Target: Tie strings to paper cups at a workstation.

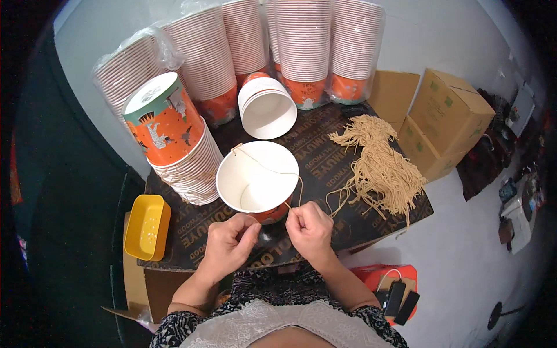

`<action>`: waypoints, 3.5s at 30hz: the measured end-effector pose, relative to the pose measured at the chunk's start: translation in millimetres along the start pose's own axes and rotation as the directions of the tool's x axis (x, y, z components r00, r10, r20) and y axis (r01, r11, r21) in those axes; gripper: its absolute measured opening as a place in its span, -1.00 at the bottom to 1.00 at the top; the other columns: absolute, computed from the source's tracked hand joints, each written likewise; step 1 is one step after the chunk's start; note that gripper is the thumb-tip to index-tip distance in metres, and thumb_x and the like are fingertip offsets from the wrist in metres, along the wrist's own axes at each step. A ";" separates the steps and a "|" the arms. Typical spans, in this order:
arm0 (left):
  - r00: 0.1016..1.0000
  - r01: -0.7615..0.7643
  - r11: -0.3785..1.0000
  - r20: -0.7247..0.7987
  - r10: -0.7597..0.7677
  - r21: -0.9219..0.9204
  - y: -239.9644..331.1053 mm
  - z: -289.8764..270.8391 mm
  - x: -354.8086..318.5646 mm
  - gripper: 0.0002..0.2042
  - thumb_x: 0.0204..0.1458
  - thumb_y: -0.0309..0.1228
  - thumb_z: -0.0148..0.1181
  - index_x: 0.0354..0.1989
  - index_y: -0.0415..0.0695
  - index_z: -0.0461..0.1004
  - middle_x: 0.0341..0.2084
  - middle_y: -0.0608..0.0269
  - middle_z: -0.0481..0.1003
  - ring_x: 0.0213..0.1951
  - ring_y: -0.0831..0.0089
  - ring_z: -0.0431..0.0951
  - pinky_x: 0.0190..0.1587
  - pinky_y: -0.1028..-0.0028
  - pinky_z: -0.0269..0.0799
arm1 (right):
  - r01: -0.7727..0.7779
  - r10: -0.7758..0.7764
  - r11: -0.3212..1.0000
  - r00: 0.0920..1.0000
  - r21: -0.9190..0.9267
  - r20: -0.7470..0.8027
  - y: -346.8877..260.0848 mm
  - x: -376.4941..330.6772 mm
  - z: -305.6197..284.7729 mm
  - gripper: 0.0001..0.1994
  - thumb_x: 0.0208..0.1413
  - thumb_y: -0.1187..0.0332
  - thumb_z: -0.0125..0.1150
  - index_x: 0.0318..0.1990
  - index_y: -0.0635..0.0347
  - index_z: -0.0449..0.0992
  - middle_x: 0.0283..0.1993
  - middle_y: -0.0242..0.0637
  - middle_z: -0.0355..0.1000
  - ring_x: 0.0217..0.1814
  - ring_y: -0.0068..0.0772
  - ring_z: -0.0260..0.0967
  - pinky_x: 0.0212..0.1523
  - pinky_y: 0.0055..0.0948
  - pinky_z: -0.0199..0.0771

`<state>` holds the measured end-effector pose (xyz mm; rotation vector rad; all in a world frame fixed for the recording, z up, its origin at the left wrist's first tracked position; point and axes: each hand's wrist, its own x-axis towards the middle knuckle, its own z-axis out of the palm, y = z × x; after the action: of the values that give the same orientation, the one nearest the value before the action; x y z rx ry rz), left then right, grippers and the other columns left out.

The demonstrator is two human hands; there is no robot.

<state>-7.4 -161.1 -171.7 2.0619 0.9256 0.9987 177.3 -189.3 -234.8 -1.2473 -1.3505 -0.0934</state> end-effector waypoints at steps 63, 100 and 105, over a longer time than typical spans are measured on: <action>0.792 0.376 0.903 0.578 -0.196 -0.209 14.0 10.8 86.4 -0.89 0.09 -0.53 0.28 -0.35 -0.34 0.52 -0.56 0.36 0.49 -0.47 0.67 0.45 -0.42 0.57 0.39 | 0.268 -0.289 0.934 0.956 0.234 0.058 -12.8 55.3 -40.5 -0.74 0.08 0.65 0.10 -0.05 0.36 0.51 -0.11 -0.09 0.45 -0.23 -0.25 0.46 -0.18 -0.40 0.49; 0.839 0.301 0.899 0.536 -0.092 -0.318 -11.8 20.4 99.4 -0.92 0.11 -0.55 0.19 -0.32 -0.25 0.42 -0.48 0.32 0.43 -0.46 0.59 0.44 -0.42 0.55 0.38 | 0.168 -0.166 0.986 0.981 -0.011 0.102 -4.9 40.2 -15.8 -0.83 -0.01 0.62 0.25 -0.27 0.26 0.41 0.02 -0.04 0.37 0.01 0.02 0.32 0.01 -0.14 0.38; 0.810 0.422 0.797 0.574 -0.119 -0.432 -11.9 21.6 101.2 -0.93 0.08 -0.57 0.21 -0.35 -0.25 0.43 -0.47 0.30 0.45 -0.43 0.54 0.45 -0.34 0.54 0.38 | 0.231 -0.231 0.973 0.972 0.018 0.047 -9.2 32.2 -12.8 -0.81 -0.06 0.66 0.25 -0.27 0.26 0.44 -0.07 -0.08 0.43 -0.05 -0.05 0.34 -0.03 -0.20 0.38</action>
<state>53.3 -78.3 -154.4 1.5165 0.5461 0.4168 189.8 -183.4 -201.6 -1.0840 -1.5337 -0.2188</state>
